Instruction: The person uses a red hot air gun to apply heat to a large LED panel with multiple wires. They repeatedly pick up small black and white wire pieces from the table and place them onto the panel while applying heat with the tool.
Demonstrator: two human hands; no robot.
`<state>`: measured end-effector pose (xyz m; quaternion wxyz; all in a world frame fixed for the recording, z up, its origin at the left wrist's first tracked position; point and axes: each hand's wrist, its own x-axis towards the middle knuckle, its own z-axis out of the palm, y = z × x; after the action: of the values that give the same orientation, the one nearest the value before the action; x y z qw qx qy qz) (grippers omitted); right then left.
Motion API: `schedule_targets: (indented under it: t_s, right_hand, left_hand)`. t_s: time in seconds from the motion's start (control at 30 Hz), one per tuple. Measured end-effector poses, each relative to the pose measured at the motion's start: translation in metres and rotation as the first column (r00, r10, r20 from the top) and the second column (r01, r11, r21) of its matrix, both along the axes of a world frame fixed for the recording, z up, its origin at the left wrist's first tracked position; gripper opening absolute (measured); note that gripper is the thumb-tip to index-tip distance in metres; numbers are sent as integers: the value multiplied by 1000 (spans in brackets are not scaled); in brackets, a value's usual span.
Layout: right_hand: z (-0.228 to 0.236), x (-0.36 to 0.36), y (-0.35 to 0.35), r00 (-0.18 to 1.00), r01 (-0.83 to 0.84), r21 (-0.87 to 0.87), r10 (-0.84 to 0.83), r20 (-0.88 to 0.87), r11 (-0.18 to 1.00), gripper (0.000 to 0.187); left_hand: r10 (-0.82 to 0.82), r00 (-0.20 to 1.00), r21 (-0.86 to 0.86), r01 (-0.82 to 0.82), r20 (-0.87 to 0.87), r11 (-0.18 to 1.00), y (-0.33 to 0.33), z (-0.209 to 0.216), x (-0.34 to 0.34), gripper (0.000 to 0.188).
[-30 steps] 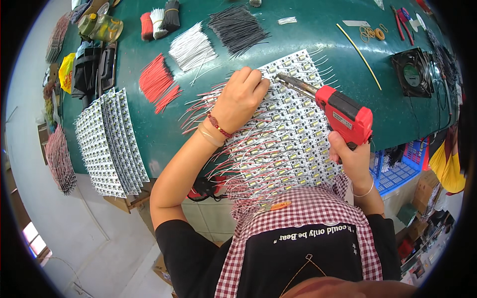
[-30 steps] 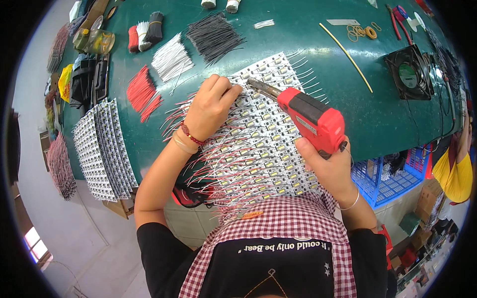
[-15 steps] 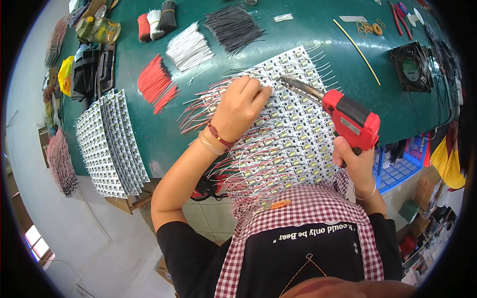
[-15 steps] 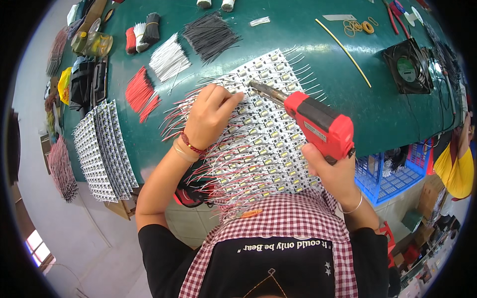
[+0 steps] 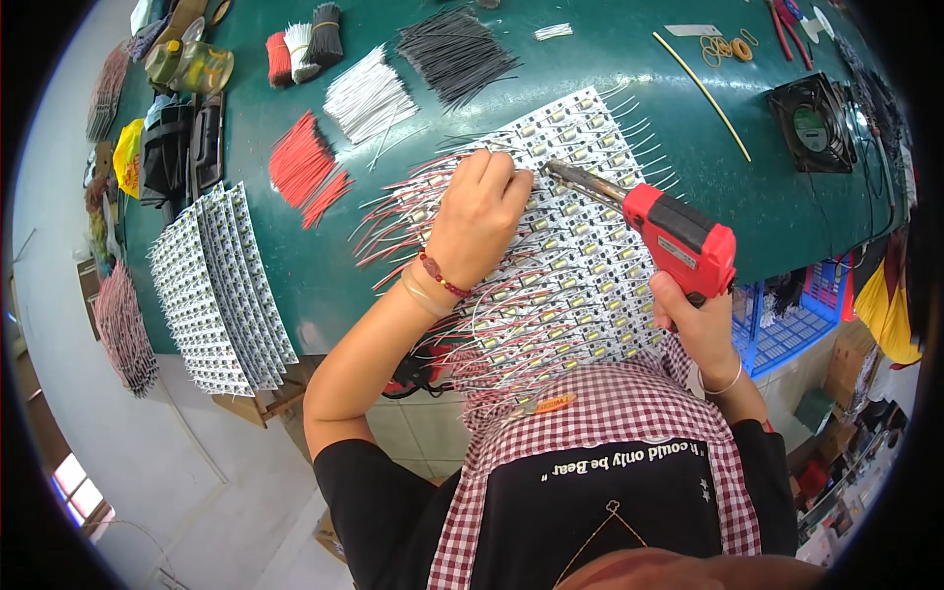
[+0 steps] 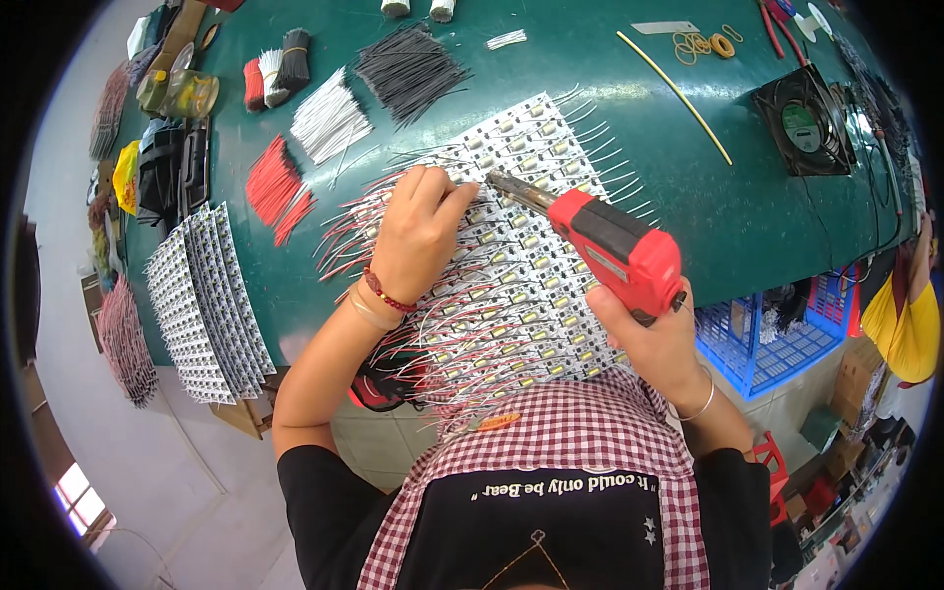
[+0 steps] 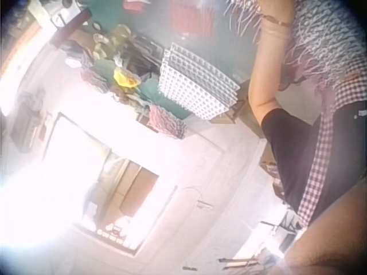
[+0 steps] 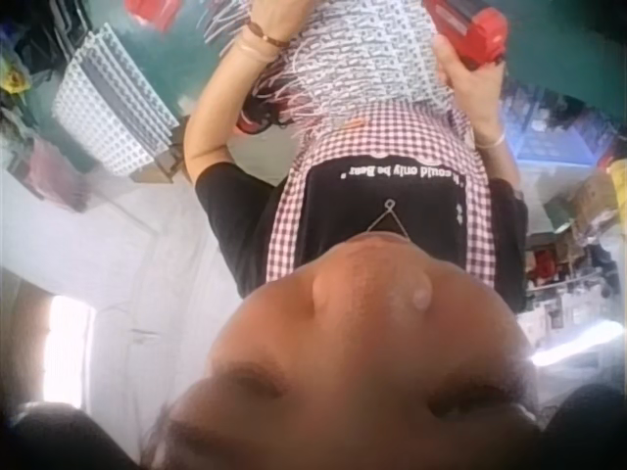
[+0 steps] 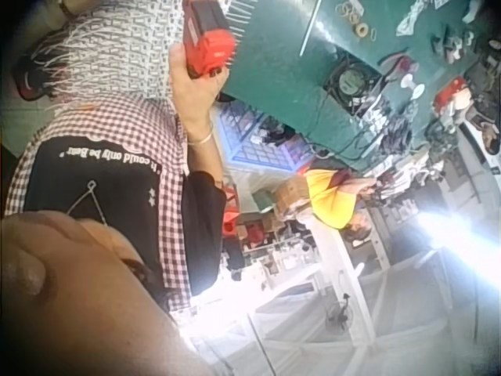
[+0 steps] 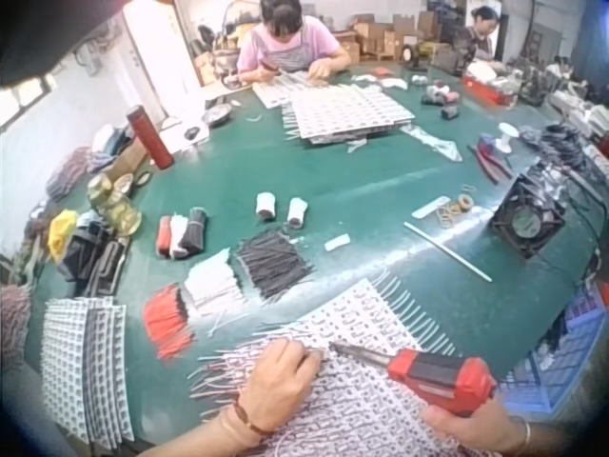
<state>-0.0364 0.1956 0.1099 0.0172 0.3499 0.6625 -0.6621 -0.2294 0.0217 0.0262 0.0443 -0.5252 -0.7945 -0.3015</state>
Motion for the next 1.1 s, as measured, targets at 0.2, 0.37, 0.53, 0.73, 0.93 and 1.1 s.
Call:
schedule_targets:
  t_s: [0.2,0.37,0.53,0.73,0.93,1.1]
  right_hand:
    - [0,-4,1,1000,-11,9,11,9,1000,21]
    - [-5,-1,2,998,-58,100,60,-15,993,21]
    - [2,-1,-2,999,50,24,-51,8,998,22]
    - [-2,-1,0,1000,-24,24,24,18,999,22]
    - [-6,-4,1,999,-47,62,46,5,997,20]
    - [1,2,-1,998,56,48,-54,-34,997,23]
  left_hand:
    - [22,1000,5,-22,-5,1000,2,-4,1,29]
    - [20,1000,-20,-21,-10,1000,3,0,3,27]
    - [7,1000,-34,-8,-20,999,5,2,2,26]
    - [5,1000,-51,-6,-22,999,4,2,2,26]
    - [-4,1000,-76,1,-30,997,6,4,0,24]
    - [-13,998,-100,7,-60,995,6,6,1,20]
